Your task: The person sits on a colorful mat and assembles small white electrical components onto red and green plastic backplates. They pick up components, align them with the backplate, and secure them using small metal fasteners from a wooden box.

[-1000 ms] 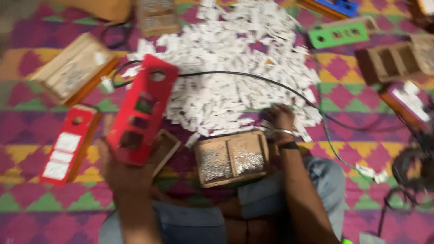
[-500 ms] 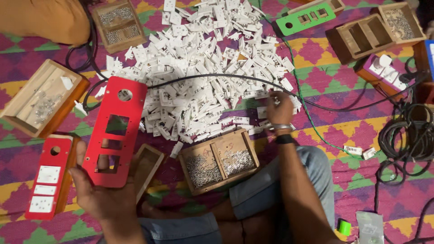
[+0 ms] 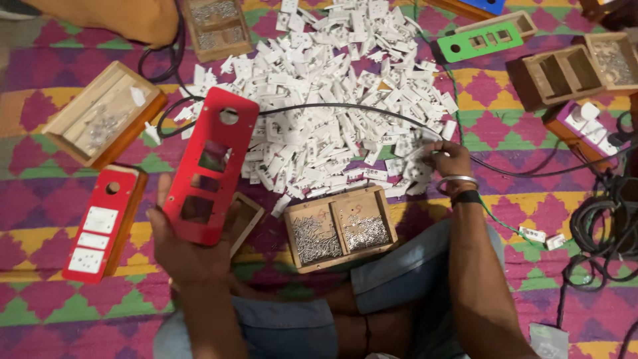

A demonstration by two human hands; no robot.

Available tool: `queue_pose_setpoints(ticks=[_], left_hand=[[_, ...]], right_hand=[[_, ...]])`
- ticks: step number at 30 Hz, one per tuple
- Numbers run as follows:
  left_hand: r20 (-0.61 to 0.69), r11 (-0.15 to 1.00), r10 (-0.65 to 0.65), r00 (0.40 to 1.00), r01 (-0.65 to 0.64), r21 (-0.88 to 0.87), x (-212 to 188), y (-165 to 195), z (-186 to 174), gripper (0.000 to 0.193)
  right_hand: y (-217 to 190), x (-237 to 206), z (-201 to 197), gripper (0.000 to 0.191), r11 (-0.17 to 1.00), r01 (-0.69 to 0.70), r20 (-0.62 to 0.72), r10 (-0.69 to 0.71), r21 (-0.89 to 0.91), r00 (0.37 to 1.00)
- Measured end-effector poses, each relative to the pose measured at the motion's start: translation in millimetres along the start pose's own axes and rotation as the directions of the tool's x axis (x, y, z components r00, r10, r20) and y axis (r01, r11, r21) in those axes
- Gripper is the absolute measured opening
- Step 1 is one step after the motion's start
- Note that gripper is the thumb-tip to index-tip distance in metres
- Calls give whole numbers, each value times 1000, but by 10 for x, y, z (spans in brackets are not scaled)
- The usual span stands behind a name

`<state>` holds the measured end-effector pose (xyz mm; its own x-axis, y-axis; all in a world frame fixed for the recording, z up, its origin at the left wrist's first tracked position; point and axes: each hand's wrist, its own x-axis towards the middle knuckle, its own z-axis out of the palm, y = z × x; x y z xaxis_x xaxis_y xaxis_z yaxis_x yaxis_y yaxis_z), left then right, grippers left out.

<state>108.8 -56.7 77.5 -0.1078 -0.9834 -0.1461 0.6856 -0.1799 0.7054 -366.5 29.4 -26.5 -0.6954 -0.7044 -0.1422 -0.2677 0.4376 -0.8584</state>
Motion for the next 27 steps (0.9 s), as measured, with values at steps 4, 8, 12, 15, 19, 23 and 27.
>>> queue_pose_setpoints(ticks=[4,8,12,15,19,23,27], left_hand=[[14,999,6,1000,-5,-47,11,-10,-25,84],[44,997,6,999,-3,-80,27,-37,-28,85],[36,997,45,998,-43,-60,41,-72,3,85],[30,997,38,999,-36,-64,55,-65,38,83],[74,992,37,997,-28,-124,69,-42,89,78],[28,995,15,999,-13,-95,63,-24,107,76],[-38,996,0,999,-3,-84,44,4,106,73]], right_hand=[[-122,-99,32,17,964,201,-87,-218,-171,972],[-238,-170,88,27,842,220,-132,-322,-492,937],[-237,-118,194,43,749,355,-134,-505,-559,853],[-228,-98,317,53,779,336,-121,-462,-530,879],[-273,-119,349,39,755,106,-185,-290,-648,939],[-274,-144,255,56,781,-122,-150,36,-613,988],[-262,-113,197,69,693,-115,-118,43,-712,992]])
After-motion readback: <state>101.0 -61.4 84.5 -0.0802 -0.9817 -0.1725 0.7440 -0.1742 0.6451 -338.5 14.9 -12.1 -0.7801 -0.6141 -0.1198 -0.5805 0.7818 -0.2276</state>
